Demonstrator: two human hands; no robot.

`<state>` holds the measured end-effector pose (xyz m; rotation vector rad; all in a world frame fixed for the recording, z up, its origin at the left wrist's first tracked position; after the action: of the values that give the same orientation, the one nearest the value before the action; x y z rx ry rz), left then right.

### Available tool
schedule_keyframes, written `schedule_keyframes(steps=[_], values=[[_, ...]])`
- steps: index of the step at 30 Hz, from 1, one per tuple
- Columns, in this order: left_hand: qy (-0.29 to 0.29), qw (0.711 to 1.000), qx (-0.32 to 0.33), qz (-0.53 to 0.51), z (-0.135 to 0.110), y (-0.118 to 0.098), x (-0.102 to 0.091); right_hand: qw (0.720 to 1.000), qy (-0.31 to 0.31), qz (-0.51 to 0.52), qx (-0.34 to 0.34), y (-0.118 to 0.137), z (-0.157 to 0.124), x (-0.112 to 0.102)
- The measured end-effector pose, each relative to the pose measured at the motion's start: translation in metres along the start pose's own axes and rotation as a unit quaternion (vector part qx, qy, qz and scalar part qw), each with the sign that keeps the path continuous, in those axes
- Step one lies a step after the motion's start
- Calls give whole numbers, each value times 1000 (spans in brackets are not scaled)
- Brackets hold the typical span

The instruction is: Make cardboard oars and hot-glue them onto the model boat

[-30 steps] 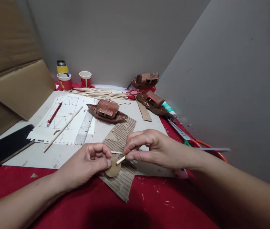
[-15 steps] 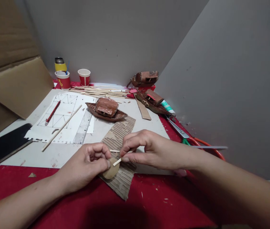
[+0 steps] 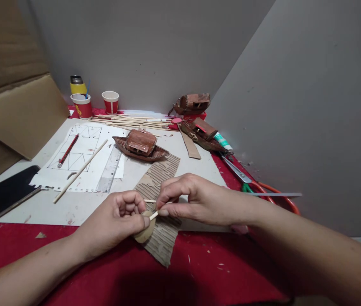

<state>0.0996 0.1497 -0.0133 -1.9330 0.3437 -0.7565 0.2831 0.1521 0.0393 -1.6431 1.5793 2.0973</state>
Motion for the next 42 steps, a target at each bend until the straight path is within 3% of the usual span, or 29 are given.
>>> schedule_keyframes(steps=[7,18,21,23,26,28,31,34,42], values=[[29,999,-11,-39,0,3,3,1000,10,18,-1,-4,1,3],[5,1000,-7,17,-3,1,-2,998,-5,46,-33,-11,5,8],[-2,1000,13,18,-3,-2,-5,995,-76,-6,-65,-9,4,4],[-16,999,31,22,-3,-5,-6,982,-166,-40,-75,-6,0,0],[-34,998,52,31,-3,-10,-6,940,-340,30,2,-5,-13,-2],[-37,997,61,29,-3,-12,-4,903,-394,151,84,-7,-21,5],[-36,997,67,27,-4,-11,-3,875,-311,328,169,-7,-24,30],[-31,997,65,37,-6,-9,-1,862,-217,413,199,-4,-20,50],[37,998,52,-7,-9,-7,10,830,-212,484,176,-1,-10,60]])
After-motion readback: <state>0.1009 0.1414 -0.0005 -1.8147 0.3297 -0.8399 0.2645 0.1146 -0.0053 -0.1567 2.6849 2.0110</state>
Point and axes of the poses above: each hand's wrist, its own z-axis towards the middle knuckle, its own x-axis out of the palm, y = z × x, the point moved 2 cm from there along z, towards the middle knuckle, and after that the axes turned 10 degrees about -z, right-handed, at the moved point
